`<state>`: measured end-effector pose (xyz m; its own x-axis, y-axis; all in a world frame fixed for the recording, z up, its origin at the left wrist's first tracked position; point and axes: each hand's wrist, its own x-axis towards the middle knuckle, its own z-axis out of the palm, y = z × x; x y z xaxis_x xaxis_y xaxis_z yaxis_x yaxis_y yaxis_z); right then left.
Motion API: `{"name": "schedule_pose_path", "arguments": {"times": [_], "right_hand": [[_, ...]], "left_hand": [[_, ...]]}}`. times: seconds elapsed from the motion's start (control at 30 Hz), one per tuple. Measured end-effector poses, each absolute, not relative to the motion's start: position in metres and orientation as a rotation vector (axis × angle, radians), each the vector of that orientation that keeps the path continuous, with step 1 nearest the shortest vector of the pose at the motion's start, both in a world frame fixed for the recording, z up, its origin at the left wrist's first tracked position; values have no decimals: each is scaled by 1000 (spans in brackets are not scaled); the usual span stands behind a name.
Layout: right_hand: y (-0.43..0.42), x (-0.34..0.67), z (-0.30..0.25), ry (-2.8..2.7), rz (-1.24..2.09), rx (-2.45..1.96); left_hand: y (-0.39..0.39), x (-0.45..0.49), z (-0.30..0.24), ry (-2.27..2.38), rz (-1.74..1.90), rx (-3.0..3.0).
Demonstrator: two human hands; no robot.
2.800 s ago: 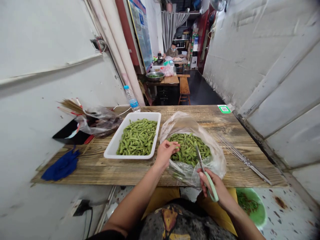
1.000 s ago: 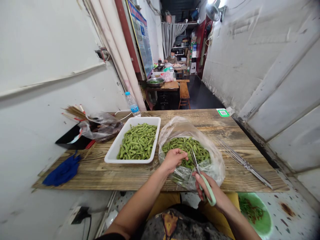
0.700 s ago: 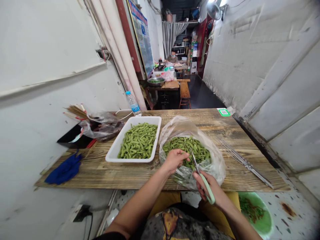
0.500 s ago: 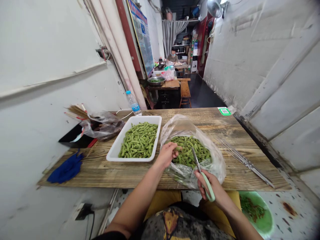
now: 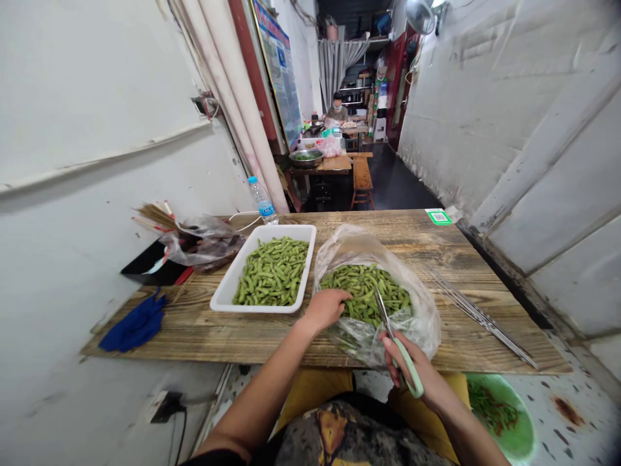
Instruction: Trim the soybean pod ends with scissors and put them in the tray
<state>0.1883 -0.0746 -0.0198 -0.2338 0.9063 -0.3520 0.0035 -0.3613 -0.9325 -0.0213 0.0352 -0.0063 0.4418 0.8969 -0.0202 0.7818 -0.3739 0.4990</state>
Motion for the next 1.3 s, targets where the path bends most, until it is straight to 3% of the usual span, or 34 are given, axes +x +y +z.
{"name": "schedule_pose_path", "arguments": {"times": [0.1, 0.3, 0.5, 1.3], "right_hand": [[-76, 189, -20, -1173, 1676, -1343], [-77, 189, -18, -1209, 1679, -1374], [-74, 189, -19, -1367, 1629, -1401], [-72, 193, -9, -1564, 1330, -1427]], "left_hand": [[39, -20, -8, 1397, 330, 2316], [39, -12, -3, 1383, 666, 2007], [29, -4, 7, 1280, 584, 1739], [20, -1, 17, 1137, 532, 1559]]}}
